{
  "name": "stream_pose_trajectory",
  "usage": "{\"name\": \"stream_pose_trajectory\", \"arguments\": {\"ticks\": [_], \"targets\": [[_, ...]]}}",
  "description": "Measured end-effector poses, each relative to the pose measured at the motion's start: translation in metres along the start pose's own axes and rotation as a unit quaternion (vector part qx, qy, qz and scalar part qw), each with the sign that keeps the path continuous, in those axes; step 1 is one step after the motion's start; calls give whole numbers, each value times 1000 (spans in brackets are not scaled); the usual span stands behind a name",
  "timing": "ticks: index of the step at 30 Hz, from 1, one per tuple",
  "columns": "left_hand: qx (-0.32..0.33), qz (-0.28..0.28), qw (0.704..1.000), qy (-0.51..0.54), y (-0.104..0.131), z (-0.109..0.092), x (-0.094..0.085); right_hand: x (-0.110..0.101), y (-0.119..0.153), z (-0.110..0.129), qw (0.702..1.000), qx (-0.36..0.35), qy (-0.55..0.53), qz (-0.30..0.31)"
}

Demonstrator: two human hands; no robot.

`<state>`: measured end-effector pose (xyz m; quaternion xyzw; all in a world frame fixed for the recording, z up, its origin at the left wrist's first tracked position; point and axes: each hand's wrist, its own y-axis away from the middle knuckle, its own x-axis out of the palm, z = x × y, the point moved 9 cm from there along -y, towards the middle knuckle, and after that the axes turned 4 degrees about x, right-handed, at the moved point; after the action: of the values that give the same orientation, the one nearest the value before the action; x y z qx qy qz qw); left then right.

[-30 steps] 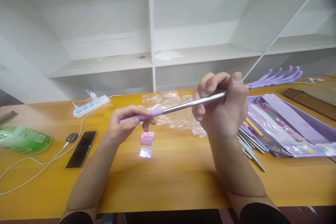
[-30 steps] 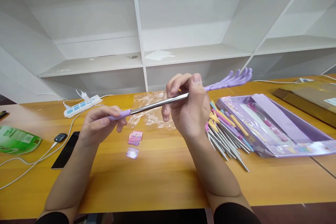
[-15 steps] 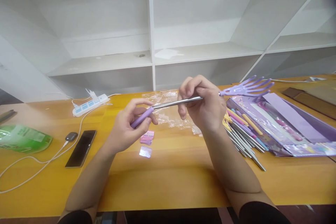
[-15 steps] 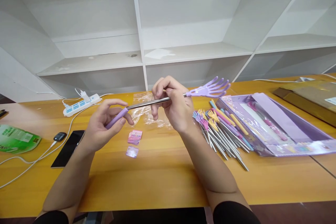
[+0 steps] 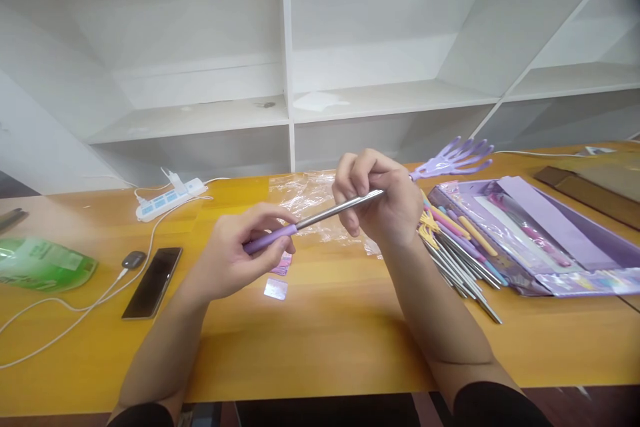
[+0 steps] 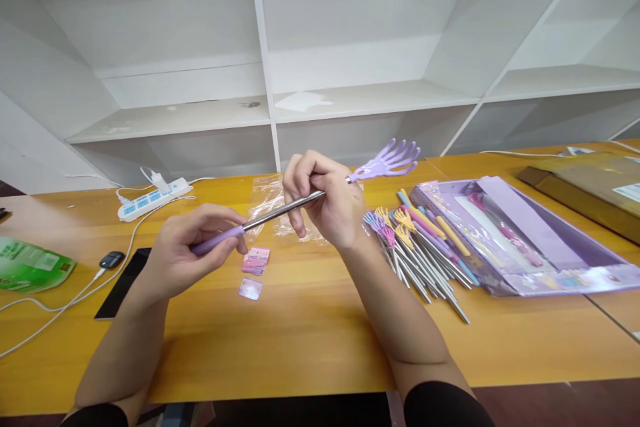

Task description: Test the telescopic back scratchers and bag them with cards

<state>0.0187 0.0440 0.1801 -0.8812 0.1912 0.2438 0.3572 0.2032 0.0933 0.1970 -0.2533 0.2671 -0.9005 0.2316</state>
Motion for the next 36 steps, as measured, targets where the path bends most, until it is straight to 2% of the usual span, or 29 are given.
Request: {"name": "stream_pose_trajectory", "arguments": {"ticks": [4,6,10,12,14,17,20,23,26,30,36], "targets": [[4,-3,1000,3,0,6,0,-5,-5,-7,999,14,28,-16],[7,-20,1000,-12,-2,12,-5,-16,-13,-12,997,36,58,-26],[5,-66,997,-45,-2,19,-25,-62,-25,-6,988,38,95,-111],[3,-67,995,-70,-2,20,-33,-84,-24,5,980,9,117,-161],[7,-64,993,-99,-2,20,-40,-95,-21,14,969,-11,168,-182],[13,-91,990,-104,-4,23,-49,-90,-17,13,957,5,241,-161],[41,-186,982,-2,-7,29,-62,-82,-17,8,957,-4,236,-167],[105,-319,938,90,-2,34,-80,-78,-18,2,952,-33,236,-192],[138,-381,909,92,5,33,-92,-72,-17,-5,947,-59,248,-197],[154,-397,903,63,10,22,-102,-64,-17,-13,954,-73,232,-177],[148,-342,925,78,4,20,-100,-61,-16,-20,959,-52,222,-167]]}}
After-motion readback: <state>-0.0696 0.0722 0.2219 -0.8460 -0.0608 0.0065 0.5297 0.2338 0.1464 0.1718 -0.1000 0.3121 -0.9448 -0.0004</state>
